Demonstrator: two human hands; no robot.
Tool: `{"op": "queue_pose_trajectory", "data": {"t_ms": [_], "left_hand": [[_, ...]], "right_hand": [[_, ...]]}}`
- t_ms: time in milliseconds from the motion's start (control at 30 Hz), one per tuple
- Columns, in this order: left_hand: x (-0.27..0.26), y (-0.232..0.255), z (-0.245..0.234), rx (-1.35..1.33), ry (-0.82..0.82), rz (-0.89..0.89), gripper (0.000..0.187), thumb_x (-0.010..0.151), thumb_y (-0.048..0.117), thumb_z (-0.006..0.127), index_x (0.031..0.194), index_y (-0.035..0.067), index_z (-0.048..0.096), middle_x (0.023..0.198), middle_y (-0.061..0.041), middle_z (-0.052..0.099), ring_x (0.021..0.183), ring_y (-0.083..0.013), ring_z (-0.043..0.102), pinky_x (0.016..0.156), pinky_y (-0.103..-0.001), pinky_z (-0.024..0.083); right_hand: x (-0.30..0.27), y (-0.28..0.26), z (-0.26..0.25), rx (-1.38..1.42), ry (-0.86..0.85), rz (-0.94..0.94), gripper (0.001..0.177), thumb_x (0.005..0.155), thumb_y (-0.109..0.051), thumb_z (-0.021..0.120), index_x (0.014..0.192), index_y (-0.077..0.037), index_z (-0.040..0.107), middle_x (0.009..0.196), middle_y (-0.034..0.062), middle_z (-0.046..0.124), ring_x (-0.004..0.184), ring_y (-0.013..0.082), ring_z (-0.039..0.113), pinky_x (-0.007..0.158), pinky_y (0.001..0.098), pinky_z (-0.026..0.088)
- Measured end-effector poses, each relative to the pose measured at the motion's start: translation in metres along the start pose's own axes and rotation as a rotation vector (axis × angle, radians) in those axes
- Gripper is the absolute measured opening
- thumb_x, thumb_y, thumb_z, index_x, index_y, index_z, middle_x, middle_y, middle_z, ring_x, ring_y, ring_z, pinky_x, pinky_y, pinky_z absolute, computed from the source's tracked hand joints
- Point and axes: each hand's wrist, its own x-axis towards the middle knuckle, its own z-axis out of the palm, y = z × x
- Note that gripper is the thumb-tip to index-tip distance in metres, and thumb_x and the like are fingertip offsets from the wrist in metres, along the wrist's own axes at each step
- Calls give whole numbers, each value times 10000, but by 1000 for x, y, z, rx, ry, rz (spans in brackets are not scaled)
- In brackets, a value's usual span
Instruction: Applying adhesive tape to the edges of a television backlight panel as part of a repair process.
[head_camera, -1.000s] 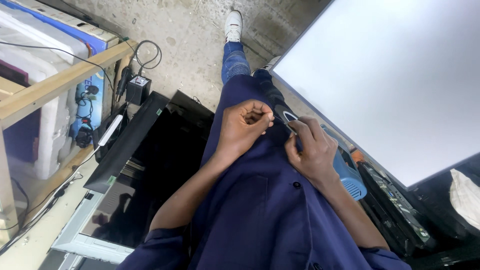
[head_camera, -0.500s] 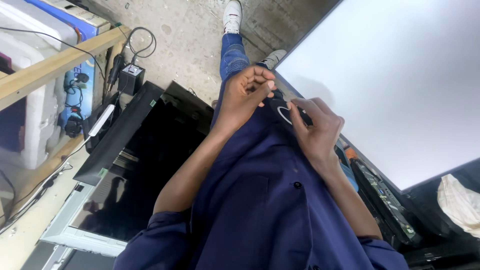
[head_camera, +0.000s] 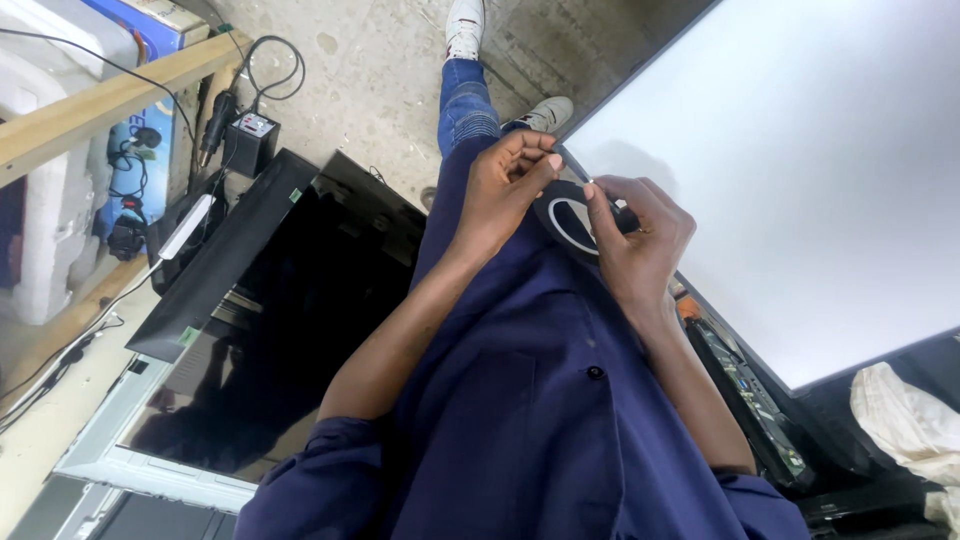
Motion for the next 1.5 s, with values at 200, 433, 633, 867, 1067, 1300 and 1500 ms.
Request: {"op": "queue_pose_trajectory", "data": {"t_ms": [200,433,633,867,1067,1300,1500], "left_hand": [[3,-10,2,-16,-2,12,201,907,188,686,1030,29,695,905,-137,727,818,-184,719,616,-270,590],[1,-7,2,-40,-5,-1,205,908,192,687,1034,30,693,899,-135,725,817,-186,714,611,-261,579],[2,-6,2,-21,-20,9,175,911,162,665,1033,40,694,871,-115,726,801,-163,702,612,-248,560],[1,-7,2,-30,-18,6,160,914,154,665,1027,44,691,873,-124,730,803,-168,708,618,-248,555],[1,-6,2,-34,-18,4,159,914,161,667,1020,44,690,875,-130,731,804,-169,710,621,-247,554],[1,-7,3,-37,-10,18,168,894,176,709,1005,52,692,872,-121,727,794,-167,710,638,-253,555],[1,-4,5,-35,-5,6,151,900,177,692,993,59,686,856,-106,727,789,-150,705,633,-242,549]], "right_hand": [[0,5,1,-14,-7,-15,47,944,-66,768,909,-39,782,658,147,676,545,205,599,472,287,358],[-1,5,1,-35,-10,0,50,946,-73,768,907,-43,779,646,136,668,532,170,563,476,285,350],[-2,5,0,-89,-32,2,52,943,-91,775,898,-65,779,652,119,671,541,176,580,473,281,335],[-2,6,-1,-79,-31,2,44,940,-79,776,898,-66,778,689,138,689,596,216,620,488,294,364],[-1,6,-1,-87,-46,4,35,949,-71,757,917,-64,770,729,133,696,668,284,674,543,321,432],[-2,8,0,-68,-33,2,48,951,-64,750,909,-65,775,711,126,695,658,249,671,534,306,425],[0,7,1,-75,-26,-8,57,944,-74,768,888,-68,774,706,135,695,647,270,676,507,310,413]]}}
